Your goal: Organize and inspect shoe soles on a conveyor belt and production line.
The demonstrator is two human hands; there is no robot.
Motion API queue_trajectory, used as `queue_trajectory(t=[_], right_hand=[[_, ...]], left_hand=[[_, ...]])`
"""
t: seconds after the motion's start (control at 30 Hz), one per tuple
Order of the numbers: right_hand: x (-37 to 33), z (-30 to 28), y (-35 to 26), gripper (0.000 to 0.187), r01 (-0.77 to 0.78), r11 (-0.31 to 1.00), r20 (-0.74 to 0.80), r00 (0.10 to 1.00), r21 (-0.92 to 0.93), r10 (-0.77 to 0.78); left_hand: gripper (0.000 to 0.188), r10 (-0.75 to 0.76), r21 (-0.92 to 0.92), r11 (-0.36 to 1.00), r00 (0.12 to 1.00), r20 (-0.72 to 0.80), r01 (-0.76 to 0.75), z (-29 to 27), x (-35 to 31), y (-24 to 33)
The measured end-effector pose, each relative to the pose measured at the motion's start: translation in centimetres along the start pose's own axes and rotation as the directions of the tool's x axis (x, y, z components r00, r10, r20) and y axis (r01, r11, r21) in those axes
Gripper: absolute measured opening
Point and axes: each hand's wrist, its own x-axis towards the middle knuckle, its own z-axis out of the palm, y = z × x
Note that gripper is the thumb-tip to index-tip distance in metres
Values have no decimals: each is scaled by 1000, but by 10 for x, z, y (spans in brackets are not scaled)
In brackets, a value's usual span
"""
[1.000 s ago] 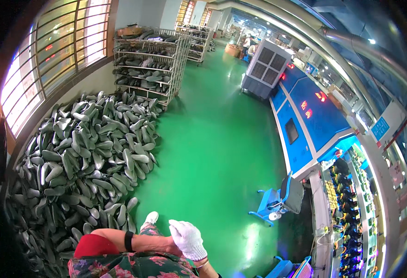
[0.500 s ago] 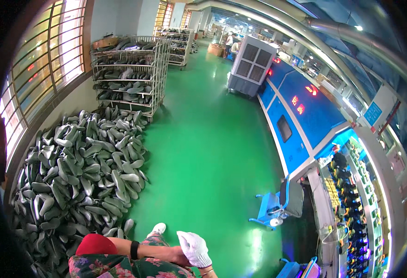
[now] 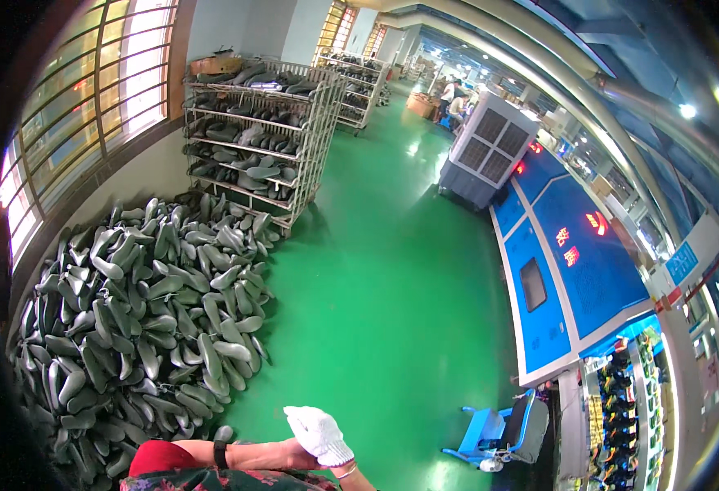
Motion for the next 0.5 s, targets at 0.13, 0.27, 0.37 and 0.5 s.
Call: queue_trajectory(t=[0.13, 0.27, 0.37, 0.5], right_hand=[[37, -11, 27, 26, -27, 998, 23, 999, 60, 26], [64, -24, 52, 25, -66, 990, 86, 995, 124, 56], [83, -31, 82, 24, -15, 990, 128, 992, 138, -2], [116, -39, 102, 23, -64, 983, 161, 986, 170, 37]], left_hand=[[34, -84, -119, 986, 970, 226, 113, -18, 32, 37], [34, -84, -155, 975, 906, 415, 161, -24, 45, 69], [30, 11, -72, 997, 999, 35, -9, 24, 36, 85], [28, 158, 13, 987, 987, -2, -158, 100, 7, 123]])
